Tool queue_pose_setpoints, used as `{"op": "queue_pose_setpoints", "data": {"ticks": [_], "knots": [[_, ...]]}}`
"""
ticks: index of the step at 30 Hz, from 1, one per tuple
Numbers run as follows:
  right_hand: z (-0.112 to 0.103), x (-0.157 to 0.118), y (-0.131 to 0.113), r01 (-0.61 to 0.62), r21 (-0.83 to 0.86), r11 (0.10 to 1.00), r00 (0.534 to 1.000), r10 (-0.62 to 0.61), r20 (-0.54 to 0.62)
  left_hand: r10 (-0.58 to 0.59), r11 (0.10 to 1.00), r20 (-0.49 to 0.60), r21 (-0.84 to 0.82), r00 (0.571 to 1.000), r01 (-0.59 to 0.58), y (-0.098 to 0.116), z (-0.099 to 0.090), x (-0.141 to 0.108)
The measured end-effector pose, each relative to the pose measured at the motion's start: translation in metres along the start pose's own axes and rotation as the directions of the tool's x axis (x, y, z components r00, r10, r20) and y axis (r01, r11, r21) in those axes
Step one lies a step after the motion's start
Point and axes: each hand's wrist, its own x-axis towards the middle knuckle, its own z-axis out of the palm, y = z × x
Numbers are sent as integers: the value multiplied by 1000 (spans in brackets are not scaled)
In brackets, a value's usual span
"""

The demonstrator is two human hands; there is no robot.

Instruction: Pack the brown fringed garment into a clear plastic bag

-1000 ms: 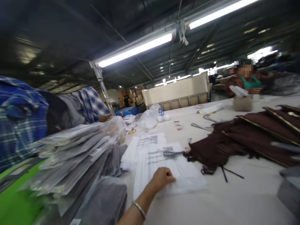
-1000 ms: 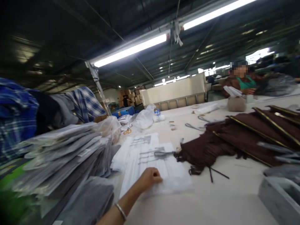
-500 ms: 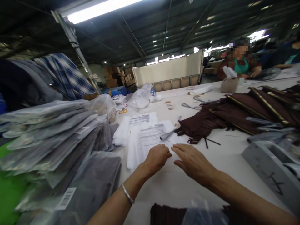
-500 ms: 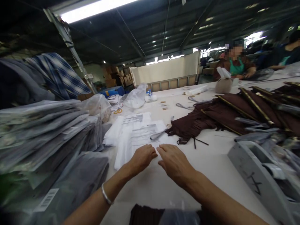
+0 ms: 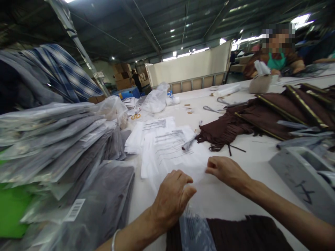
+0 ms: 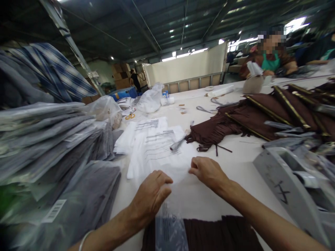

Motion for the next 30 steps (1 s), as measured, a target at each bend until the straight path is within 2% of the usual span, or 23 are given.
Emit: {"op": "queue_pose_setpoints", "data": {"ticks": [2,5,7,9,11,13,15,17,19,20,21,22,23,24,25,26,30], "knots": [[-2,0,5,-13,35,999,1000,13,11,6,1000,47,-3,999,-6,9,1,-23],[-5,0,6,6,54,999,999,-8,36,56,993,140,97,989,-70,21,9,-47],[-7,0,5,25,45,999,998,-27,48,45,991,226,116,973,-73,26,16,-53],[-8,-2,5,32,23,999,998,-33,54,-30,996,294,90,955,3,28,23,-52],[-10,-4,6,32,3,999,998,-32,53,-110,994,302,27,947,106,28,25,-48],[-12,-8,10,30,-4,1000,998,-29,48,-174,978,257,-68,951,197,28,22,-43],[-14,-12,15,23,1,1000,999,-23,47,-226,947,207,-183,952,265,33,12,-39],[-16,-15,19,10,7,1000,999,-10,51,-210,917,217,-294,953,269,44,-2,-36],[-16,-17,21,2,15,1000,998,-3,55,-44,918,302,-364,952,157,61,-15,-32],[-16,-18,21,2,19,1000,998,-3,55,99,925,362,-378,927,48,70,-18,-29],[-15,-19,21,4,22,1000,999,-5,52,253,921,419,-381,872,-85,80,-20,-27],[-14,-20,20,8,25,1000,999,-9,45,388,901,461,-373,798,-223,88,-19,-24],[-14,-22,19,13,27,1000,999,-14,36,479,873,485,-345,731,-344,95,-16,-22],[-14,-23,17,17,29,999,1000,-18,25,529,849,493,-293,691,-441,100,-12,-21],[-13,-24,16,21,31,999,1000,-21,13,548,831,487,-223,680,-510,103,-6,-20],[-13,-26,15,24,34,999,1000,-24,2,548,822,470,-145,692,-551,104,0,-20],[-12,-30,18,30,61,998,999,-29,-16,542,801,326,81,775,-594,95,19,-35]]}}
